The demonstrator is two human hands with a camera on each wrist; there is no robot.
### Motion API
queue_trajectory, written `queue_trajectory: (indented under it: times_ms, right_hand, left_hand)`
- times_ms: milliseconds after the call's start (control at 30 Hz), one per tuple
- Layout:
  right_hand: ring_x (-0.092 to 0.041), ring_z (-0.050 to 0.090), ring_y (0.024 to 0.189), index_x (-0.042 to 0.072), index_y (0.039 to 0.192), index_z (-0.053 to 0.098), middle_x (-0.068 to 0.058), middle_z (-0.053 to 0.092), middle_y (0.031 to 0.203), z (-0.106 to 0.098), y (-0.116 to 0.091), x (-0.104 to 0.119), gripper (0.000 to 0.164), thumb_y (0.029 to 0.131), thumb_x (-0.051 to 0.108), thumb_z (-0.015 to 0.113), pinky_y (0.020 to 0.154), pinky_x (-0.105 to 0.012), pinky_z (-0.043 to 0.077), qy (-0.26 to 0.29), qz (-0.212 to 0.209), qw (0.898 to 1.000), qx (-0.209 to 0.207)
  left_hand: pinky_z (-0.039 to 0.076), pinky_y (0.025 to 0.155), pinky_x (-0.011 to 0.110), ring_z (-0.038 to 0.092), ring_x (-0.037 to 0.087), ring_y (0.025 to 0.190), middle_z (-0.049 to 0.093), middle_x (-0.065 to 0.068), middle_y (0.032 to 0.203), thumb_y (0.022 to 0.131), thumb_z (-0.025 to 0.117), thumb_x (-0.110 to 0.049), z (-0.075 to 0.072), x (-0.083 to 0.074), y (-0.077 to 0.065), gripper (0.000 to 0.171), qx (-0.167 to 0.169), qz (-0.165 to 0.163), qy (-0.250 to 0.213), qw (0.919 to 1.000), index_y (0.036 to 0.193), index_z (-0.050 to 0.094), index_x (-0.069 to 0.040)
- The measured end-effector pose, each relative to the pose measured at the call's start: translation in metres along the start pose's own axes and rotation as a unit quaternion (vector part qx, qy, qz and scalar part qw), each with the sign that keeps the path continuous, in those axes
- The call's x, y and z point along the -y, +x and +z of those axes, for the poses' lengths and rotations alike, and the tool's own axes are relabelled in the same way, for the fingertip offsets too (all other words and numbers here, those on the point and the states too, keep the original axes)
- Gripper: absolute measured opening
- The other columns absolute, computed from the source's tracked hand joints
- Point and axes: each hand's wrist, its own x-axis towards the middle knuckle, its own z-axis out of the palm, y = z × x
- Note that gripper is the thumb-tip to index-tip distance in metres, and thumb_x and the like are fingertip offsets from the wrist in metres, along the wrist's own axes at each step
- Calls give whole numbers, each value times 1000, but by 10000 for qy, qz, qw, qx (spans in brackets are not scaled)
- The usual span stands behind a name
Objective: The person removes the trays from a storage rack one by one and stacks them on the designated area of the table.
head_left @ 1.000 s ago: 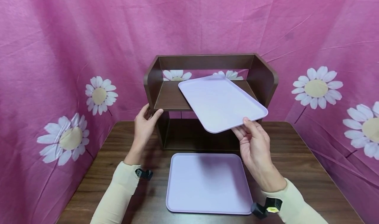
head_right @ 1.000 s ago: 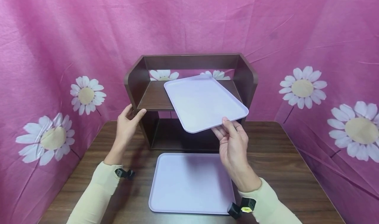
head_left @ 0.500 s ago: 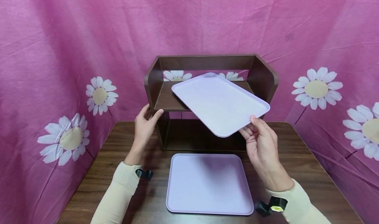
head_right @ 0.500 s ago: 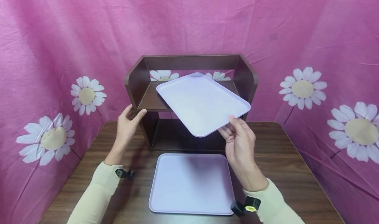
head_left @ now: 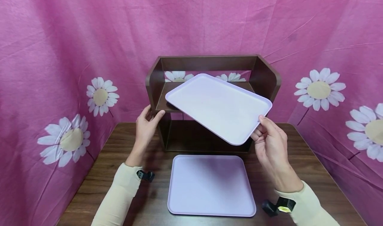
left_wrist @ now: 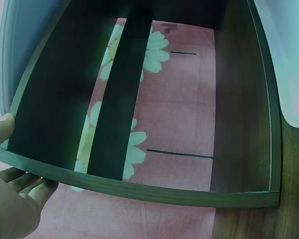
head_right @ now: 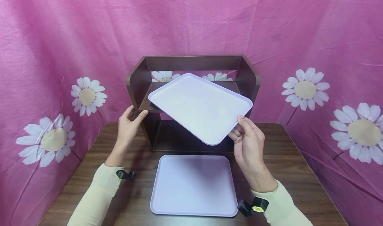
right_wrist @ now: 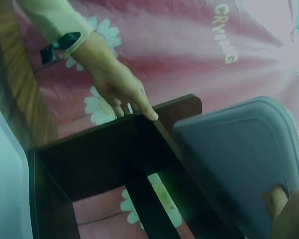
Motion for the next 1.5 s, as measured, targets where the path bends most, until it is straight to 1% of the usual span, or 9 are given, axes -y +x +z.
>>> queue_trajectory:
  times_ms: [200,400,600,767,1100,1167,1333,1400,1500]
  right_hand:
    - [-12,33,56,-4,85,73,-4,61,62,-2,-1,7,30,109,1,55,45,-21,32,-7,73,9994,-329]
    - [-12,66,59,-7,91,77,-8,71,69,-4,0,17,25,107,0,59,51,-20,53,39,285,9984,-493]
    - [-12,63,57,-5,87,76,-6,69,67,-6,2,22,28,107,2,59,50,-20,50,-142,357,9980,-493]
    - [-13,70,61,-4,87,77,-7,73,70,-9,3,26,30,108,4,58,57,-24,60,-377,446,9970,-509]
    - [-12,75,64,4,84,81,-3,78,73,-14,3,35,34,109,11,58,56,-26,63,-910,594,9934,-377]
    - [-12,76,66,5,86,82,-3,79,75,-16,3,37,33,109,13,59,57,-26,64,-1014,621,9923,-358]
    - [-12,77,68,10,89,83,-1,80,78,-22,4,43,31,109,17,60,59,-27,65,-1393,821,9863,-335]
    - [-12,77,68,11,88,84,0,80,77,-24,4,45,31,109,18,61,59,-28,65,-1541,884,9835,-329]
    - [-12,77,68,12,87,84,0,80,77,-26,4,48,32,109,19,61,59,-27,65,-1662,969,9808,-320]
  left_hand:
    - [52,117,37,65,28,132,70,23,137,95,83,-16,0,2,1,53,7,13,-35,10000,142,64,-2]
    - [51,119,46,64,29,132,68,24,138,96,81,-14,1,-1,0,51,-10,-26,31,10000,143,64,-2]
    - [53,116,38,64,27,132,68,21,140,97,81,-14,1,0,0,51,-54,-140,6,9999,143,64,-3]
    - [54,115,38,65,28,132,68,23,140,98,80,-14,2,0,1,50,-63,-171,71,9998,144,64,-3]
    - [54,102,12,65,28,129,68,26,138,98,73,-4,1,-1,2,47,-121,-174,125,9997,144,63,0]
    - [54,101,11,67,19,124,68,27,137,98,73,-2,1,-1,3,48,-121,-199,131,9996,144,63,0]
    - [55,99,11,67,15,119,68,28,136,97,76,-3,1,-1,3,48,-108,-189,67,9997,143,63,1]
    - [57,102,16,67,23,122,69,27,136,97,78,-6,1,-1,3,49,-104,-168,61,9998,143,64,1]
    - [56,109,27,67,25,124,70,25,135,96,82,-11,1,0,2,51,-95,-150,93,9998,142,64,-1]
